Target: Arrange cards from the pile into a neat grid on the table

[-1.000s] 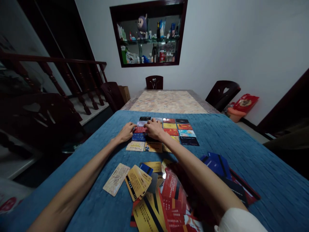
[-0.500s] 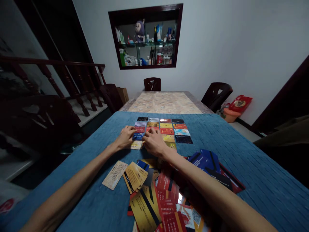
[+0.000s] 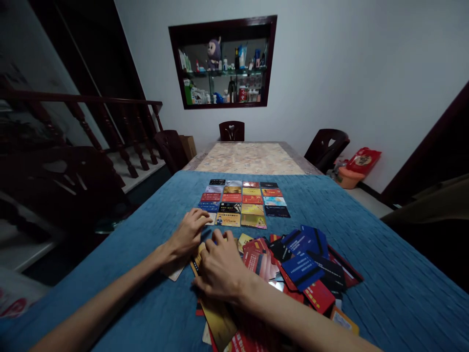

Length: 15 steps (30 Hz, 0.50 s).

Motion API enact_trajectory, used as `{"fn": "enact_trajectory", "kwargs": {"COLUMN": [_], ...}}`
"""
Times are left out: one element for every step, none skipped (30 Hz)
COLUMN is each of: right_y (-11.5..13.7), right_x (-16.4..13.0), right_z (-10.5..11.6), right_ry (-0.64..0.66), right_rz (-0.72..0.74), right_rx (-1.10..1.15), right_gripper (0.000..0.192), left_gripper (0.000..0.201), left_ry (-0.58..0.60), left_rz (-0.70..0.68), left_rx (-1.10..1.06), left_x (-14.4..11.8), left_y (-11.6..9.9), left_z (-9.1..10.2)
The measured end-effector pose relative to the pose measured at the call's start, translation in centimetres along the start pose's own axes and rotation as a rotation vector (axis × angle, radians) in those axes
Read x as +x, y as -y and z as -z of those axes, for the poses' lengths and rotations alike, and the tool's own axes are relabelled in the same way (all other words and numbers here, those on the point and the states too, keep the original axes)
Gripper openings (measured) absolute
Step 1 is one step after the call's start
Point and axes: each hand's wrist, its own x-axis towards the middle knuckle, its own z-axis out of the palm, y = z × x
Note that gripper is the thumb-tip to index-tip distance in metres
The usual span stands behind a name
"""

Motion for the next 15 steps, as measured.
{"fn": "enact_trajectory", "kwargs": {"right_y": [0.4, 0.8, 1.1, 1.3, 1.5, 1.7, 1.8, 1.9, 2.0, 2.0, 2.0, 2.0, 2.0, 2.0, 2.0], "right_x": [-0.1, -0.2, -0.3, -0.3, -0.3, -0.3, -0.3, -0.2, -0.2, -0.2, -0.2, -0.3, -0.3, -0.3, -0.4], "right_z": [-0.1, -0.1, -0.1, -0.2, -0.2, -0.1, -0.1, 0.0, 0.1, 0.2, 0.3, 0.4, 0.4, 0.4, 0.4], "right_ry": [0.009, 0.015, 0.022, 0.031, 0.042, 0.055, 0.069, 0.082, 0.094, 0.102, 0.109, 0.115, 0.117, 0.119, 0.115], "right_rz": [-0.008, -0.019, -0.036, -0.055, -0.075, -0.093, -0.108, -0.118, -0.124, -0.13, -0.136, -0.142, -0.145, -0.145, -0.144], "right_rx": [-0.002, -0.005, -0.009, -0.014, -0.019, -0.023, -0.025, -0.023, -0.017, -0.011, -0.005, 0.001, 0.007, 0.013, 0.019], "right_gripper": [0.047, 0.047, 0.047, 0.046, 0.045, 0.044, 0.044, 0.043, 0.043, 0.041, 0.039, 0.037, 0.034, 0.032, 0.031], "left_gripper": [0.038, 0.037, 0.037, 0.037, 0.036, 0.035, 0.035, 0.035, 0.035, 0.035, 0.035, 0.036, 0.037, 0.037, 0.038], "left_ry": [-0.014, -0.028, -0.04, -0.048, -0.056, -0.065, -0.071, -0.077, -0.082, -0.086, -0.089, -0.089, -0.088, -0.086, -0.083], "left_rz": [-0.004, -0.006, -0.009, -0.013, -0.017, -0.019, -0.021, -0.023, -0.025, -0.029, -0.032, -0.035, -0.038, -0.039, -0.038], "left_rx": [-0.005, -0.008, -0.01, -0.012, -0.016, -0.021, -0.024, -0.027, -0.028, -0.027, -0.025, -0.021, -0.019, -0.017, -0.016], "left_x": [-0.2, -0.3, -0.5, -0.7, -0.8, -1.0, -1.1, -1.2, -1.3, -1.3, -1.4, -1.4, -1.4, -1.5, -1.5], "left_y": [-0.1, -0.2, -0.2, -0.3, -0.3, -0.3, -0.3, -0.4, -0.4, -0.4, -0.5, -0.5, -0.6, -0.6, -0.6], "left_z": [-0.1, -0.1, -0.2, -0.2, -0.3, -0.3, -0.3, -0.4, -0.4, -0.4, -0.4, -0.3, -0.3, -0.2, -0.1]}}
